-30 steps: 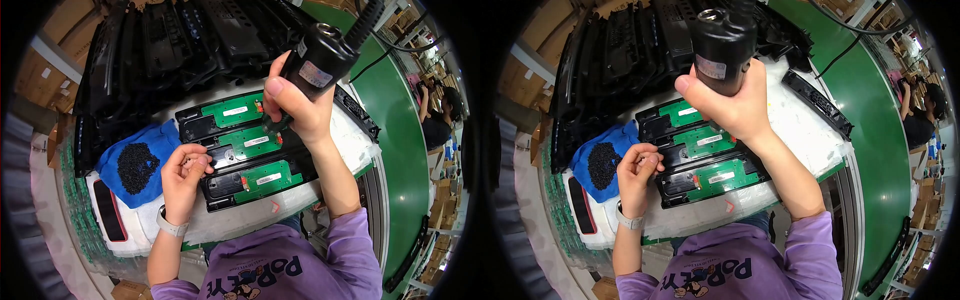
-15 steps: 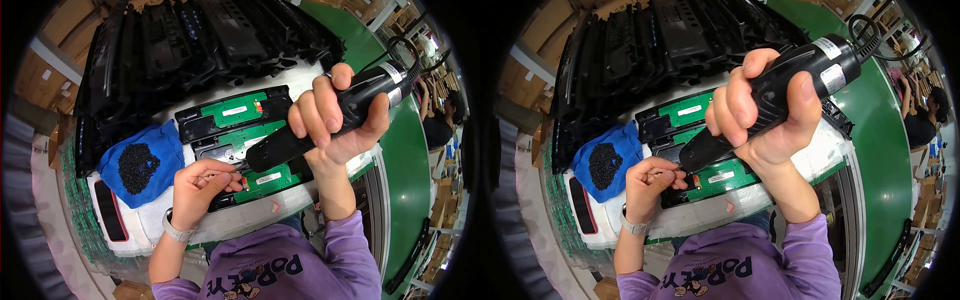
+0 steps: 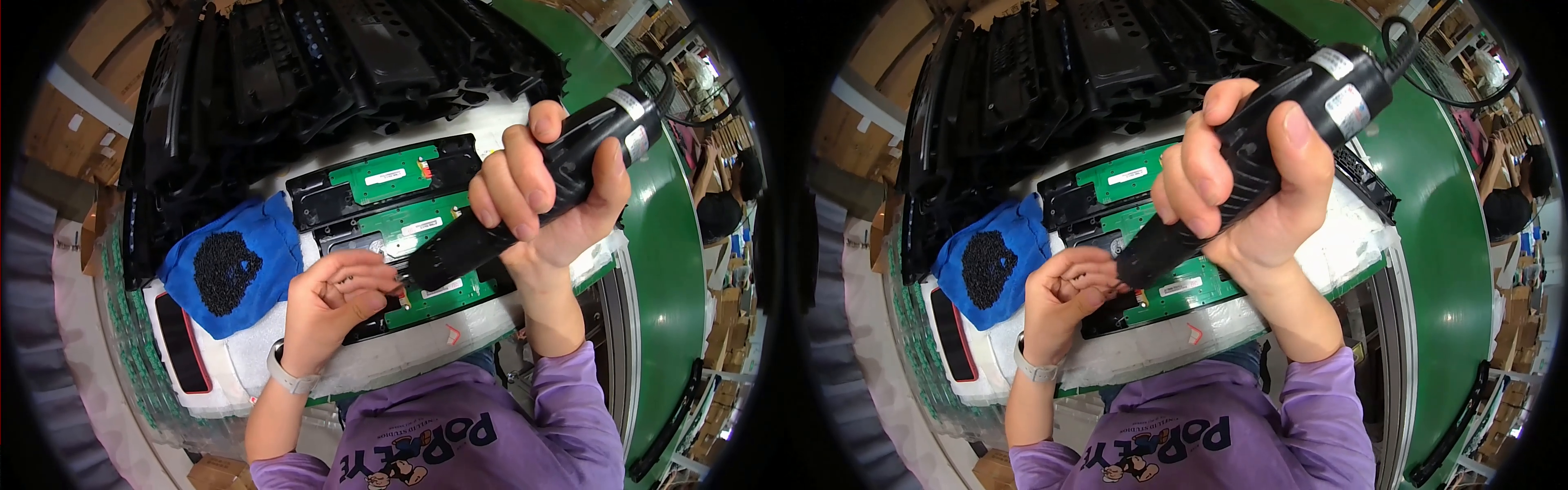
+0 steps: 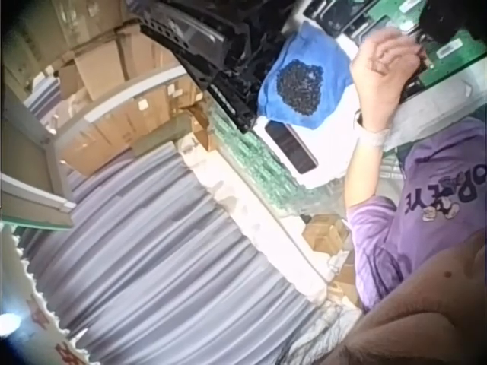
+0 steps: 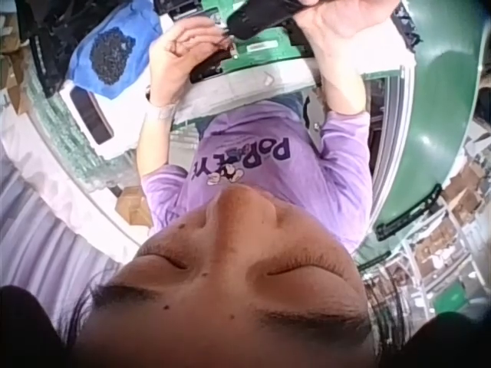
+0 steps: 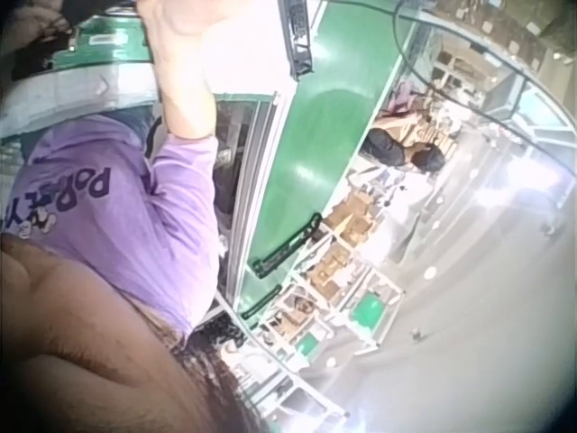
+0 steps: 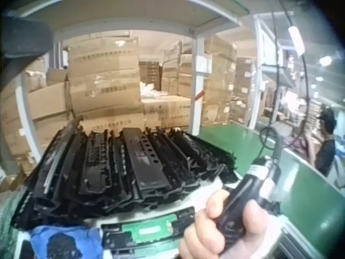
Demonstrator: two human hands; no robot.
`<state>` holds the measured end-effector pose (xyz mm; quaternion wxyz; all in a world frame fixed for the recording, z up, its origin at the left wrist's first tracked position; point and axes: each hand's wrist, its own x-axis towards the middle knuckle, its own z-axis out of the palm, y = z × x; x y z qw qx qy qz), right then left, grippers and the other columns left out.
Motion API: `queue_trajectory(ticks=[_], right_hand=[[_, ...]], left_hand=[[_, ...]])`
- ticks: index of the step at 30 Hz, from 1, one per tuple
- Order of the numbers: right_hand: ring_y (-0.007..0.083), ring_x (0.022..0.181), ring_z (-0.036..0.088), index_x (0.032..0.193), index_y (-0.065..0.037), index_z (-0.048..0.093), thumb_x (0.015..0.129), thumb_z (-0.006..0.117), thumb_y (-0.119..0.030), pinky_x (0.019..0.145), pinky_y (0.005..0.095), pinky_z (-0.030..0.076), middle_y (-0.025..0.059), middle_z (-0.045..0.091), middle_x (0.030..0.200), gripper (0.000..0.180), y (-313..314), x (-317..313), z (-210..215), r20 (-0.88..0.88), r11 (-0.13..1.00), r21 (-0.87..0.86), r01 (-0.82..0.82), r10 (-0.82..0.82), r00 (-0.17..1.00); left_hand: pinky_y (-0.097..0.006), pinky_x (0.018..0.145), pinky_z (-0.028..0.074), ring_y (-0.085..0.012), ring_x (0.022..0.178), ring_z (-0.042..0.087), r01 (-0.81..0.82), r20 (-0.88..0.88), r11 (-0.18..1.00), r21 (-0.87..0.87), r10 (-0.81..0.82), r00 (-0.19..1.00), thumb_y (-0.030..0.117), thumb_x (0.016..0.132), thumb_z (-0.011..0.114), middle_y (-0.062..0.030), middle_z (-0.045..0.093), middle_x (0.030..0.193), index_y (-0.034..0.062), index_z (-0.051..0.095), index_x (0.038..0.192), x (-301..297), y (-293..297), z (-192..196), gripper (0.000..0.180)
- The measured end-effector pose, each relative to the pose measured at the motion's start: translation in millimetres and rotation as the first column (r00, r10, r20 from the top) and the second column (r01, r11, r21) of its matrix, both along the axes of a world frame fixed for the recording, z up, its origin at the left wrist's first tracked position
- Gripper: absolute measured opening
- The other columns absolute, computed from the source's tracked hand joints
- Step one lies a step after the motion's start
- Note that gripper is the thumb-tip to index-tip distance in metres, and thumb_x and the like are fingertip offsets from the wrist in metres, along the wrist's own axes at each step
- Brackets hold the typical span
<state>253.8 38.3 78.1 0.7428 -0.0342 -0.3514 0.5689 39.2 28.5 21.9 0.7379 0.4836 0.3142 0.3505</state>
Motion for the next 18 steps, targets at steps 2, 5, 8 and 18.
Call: queue_trajectory(ticks=[2, 5, 8, 18], right_hand=[[0.0116, 0.04, 0.043, 0.1, -0.002, 0.045, 0.088, 0.048, -0.044, 0.043, 0.0288, 0.038, 0.0035, 0.048, 0.059, 0.044, 1, 19, 2, 0.199, 0.999, 0.05, -0.002, -0.008, 0.98], [0.0101, 0.039, 0.043, 0.096, 0.0, 0.044, 0.081, 0.06, -0.041, 0.041, 0.025, 0.037, 0.0022, 0.047, 0.057, 0.047, -4, 31, 4, 0.577, 0.984, 0.081, 0.158, -0.176, 0.797], [0.0111, 0.039, 0.043, 0.095, 0.001, 0.044, 0.079, 0.063, -0.037, 0.04, 0.0237, 0.035, 0.0042, 0.049, 0.059, 0.045, 1, 34, -2, 0.625, 0.977, 0.056, 0.207, -0.197, 0.756], [0.0103, 0.038, 0.044, 0.085, 0.004, 0.05, 0.074, 0.061, -0.016, 0.038, 0.0226, 0.037, 0.0047, 0.049, 0.051, 0.025, 4, 25, -2, 0.526, 0.959, 0.01, 0.285, -0.247, 0.814]], left_hand=[[-0.027, 0.082, 0.049, -0.0226, 0.099, 0.061, -0.122, -0.004, 0.99, 0.069, 0.122, 0.992, 0.001, 0.088, 0.051, -0.0181, 0.06, 0.108, -0.0043, 0.051, 0.108, 0, 3, 0, 0.02], [-0.027, 0.088, 0.047, -0.0259, 0.104, 0.059, -0.326, 0.075, 0.945, 0.019, 0.324, 0.943, 0.008, 0.094, 0.041, -0.0204, 0.057, 0.114, -0.0036, 0.048, 0.111, -12, 15, 1, 0.022], [-0.028, 0.088, 0.049, -0.0285, 0.109, 0.056, -0.369, 0.093, 0.929, -0.035, 0.371, 0.924, 0.004, 0.094, 0.037, -0.0229, 0.055, 0.115, -0.0061, 0.047, 0.11, -20, 22, 0, 0.021], [-0.026, 0.065, 0.054, -0.0251, 0.076, 0.067, -0.321, -0.013, 0.947, -0.005, 0.321, 0.947, 0.012, 0.096, 0.04, -0.0207, 0.064, 0.091, -0.0014, 0.046, 0.105, -19, 19, -5, 0.017]])
